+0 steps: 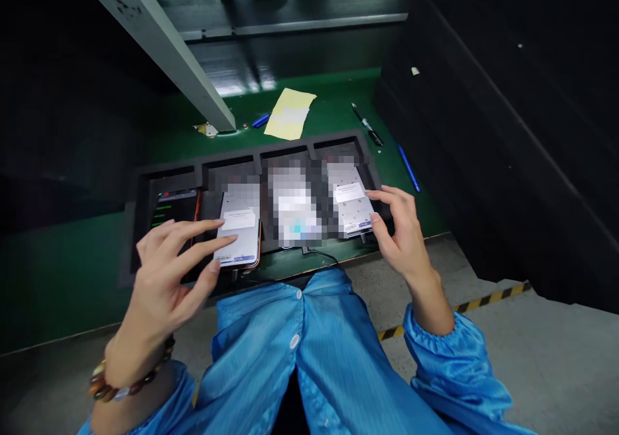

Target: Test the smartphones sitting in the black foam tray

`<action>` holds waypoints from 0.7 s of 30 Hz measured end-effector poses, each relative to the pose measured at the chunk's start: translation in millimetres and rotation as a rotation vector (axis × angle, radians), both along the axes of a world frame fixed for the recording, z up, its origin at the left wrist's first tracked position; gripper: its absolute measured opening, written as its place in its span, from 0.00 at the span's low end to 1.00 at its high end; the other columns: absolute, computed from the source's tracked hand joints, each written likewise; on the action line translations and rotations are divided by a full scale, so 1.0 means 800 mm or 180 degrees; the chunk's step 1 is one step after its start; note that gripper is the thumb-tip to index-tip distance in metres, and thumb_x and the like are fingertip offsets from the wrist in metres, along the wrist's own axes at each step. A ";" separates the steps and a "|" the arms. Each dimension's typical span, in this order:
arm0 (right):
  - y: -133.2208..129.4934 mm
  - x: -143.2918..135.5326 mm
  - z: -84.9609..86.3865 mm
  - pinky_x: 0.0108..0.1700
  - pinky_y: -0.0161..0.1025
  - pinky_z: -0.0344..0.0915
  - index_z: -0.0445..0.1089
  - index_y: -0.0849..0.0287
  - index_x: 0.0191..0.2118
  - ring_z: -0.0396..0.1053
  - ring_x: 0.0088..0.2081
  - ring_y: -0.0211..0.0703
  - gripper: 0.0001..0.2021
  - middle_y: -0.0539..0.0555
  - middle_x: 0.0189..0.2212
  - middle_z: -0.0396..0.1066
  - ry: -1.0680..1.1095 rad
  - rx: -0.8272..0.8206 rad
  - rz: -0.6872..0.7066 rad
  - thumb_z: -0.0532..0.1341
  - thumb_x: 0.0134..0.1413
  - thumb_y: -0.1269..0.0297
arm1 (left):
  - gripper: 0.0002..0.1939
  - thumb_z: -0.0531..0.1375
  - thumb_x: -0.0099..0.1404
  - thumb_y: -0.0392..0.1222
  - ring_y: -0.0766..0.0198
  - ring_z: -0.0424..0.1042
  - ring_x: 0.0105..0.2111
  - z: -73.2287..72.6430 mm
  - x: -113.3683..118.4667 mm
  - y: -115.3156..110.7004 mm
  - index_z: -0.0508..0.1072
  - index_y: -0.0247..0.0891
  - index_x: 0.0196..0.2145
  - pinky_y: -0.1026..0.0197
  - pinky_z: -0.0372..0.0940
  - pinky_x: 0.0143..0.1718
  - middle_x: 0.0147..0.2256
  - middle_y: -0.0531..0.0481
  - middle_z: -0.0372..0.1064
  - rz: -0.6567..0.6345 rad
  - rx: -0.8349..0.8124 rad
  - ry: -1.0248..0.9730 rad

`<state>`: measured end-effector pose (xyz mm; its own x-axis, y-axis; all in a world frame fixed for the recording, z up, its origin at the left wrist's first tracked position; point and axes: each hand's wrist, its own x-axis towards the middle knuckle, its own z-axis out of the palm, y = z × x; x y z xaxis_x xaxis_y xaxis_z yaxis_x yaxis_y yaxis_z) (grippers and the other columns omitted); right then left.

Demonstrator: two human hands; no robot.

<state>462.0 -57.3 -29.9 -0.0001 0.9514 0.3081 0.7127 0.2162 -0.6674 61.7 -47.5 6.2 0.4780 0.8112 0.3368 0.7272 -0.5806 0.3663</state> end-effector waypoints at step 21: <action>0.034 -0.087 0.044 0.72 0.70 0.59 0.70 0.49 0.66 0.63 0.73 0.62 0.20 0.58 0.65 0.75 -0.0609 -0.0270 0.0991 0.53 0.76 0.63 | 0.18 0.56 0.76 0.40 0.41 0.67 0.62 -0.012 0.022 0.023 0.81 0.44 0.58 0.32 0.60 0.67 0.65 0.40 0.70 0.0216 -0.0150 0.0265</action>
